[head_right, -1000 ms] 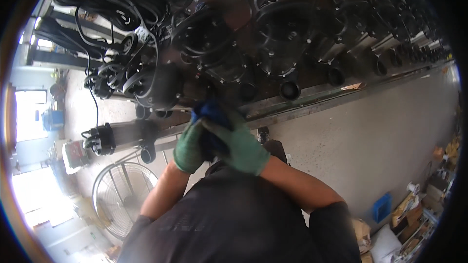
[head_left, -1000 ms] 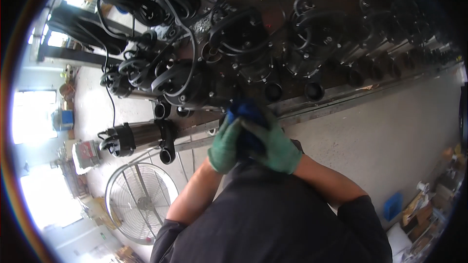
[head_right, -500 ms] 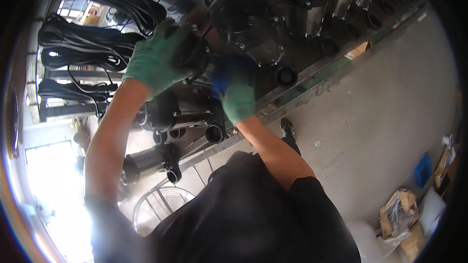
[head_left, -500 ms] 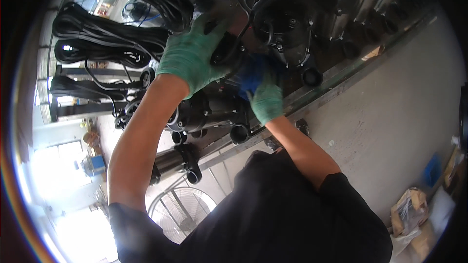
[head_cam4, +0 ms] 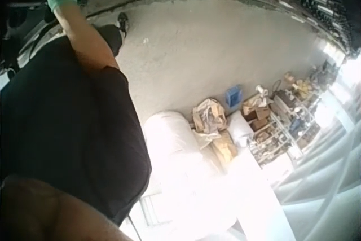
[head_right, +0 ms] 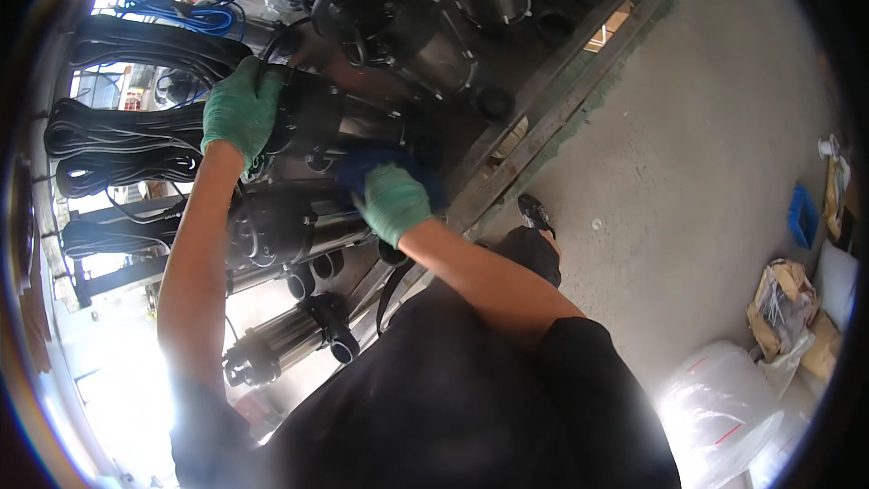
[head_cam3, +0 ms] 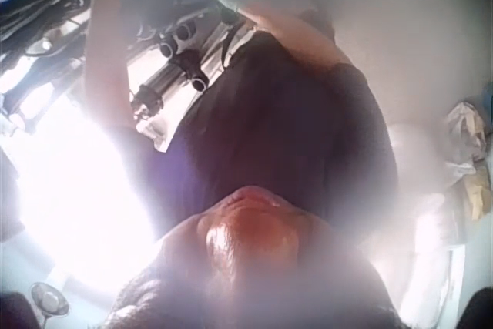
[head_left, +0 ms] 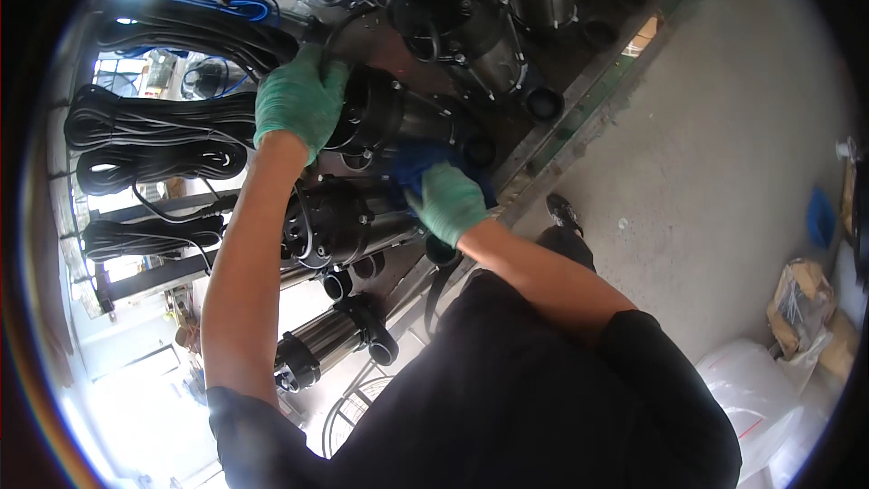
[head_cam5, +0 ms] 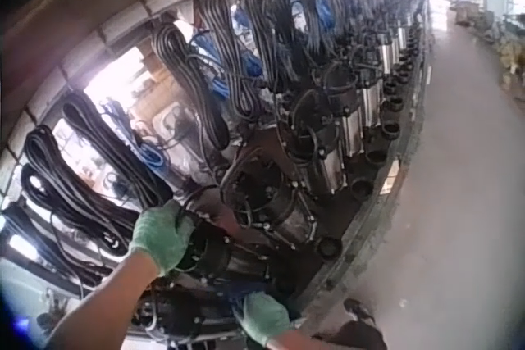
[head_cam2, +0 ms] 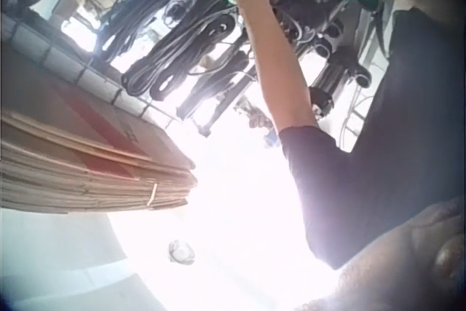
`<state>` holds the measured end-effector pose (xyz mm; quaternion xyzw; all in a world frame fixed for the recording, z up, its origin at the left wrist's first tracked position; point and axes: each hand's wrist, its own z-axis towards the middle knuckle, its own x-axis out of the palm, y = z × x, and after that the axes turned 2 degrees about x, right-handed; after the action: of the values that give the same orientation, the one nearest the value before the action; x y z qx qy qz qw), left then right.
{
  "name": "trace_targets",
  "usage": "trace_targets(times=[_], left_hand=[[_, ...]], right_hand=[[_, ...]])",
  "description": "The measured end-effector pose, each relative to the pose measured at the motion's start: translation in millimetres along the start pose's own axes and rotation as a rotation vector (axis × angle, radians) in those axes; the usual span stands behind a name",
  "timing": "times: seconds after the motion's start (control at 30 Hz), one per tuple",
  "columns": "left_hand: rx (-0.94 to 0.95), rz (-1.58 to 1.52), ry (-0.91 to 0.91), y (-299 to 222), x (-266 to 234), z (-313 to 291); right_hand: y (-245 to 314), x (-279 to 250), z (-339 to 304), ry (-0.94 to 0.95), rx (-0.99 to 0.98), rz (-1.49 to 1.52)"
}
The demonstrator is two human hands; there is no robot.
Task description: The person wipes the exterior of multiple submersible pumps with a blue cloth while handling them one by one on a workbench.
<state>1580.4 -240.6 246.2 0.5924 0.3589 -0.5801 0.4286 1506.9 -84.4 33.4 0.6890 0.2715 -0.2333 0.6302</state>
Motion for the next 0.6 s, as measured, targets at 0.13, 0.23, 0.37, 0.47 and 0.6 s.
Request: trace_targets(times=[0.13,0.23,0.37,0.47,0.6], left_hand=[[-0.020,-0.046,-0.044,2.3,6.0,-3.9],[-0.046,-0.049,-0.051,9.3,10.2,-6.8],[-0.057,-0.028,-0.064,0.1,8.7,0.9],[-0.112,0.011,-0.025,0.8,9.1,-0.5],[-0.143,0.025,0.015,-2.7,5.1,3.0]], right_hand=[[-59.5,12.7,2.8,0.339,0.316,0.505],[-25.7,-3.2,-11.5,0.028,0.223,0.388],[-12.8,-29.0,23.2,-0.260,0.217,0.462],[-23.0,-53.6,36.4,0.173,0.318,0.164],[-40.5,-61.4,50.9,0.101,0.325,0.153]])
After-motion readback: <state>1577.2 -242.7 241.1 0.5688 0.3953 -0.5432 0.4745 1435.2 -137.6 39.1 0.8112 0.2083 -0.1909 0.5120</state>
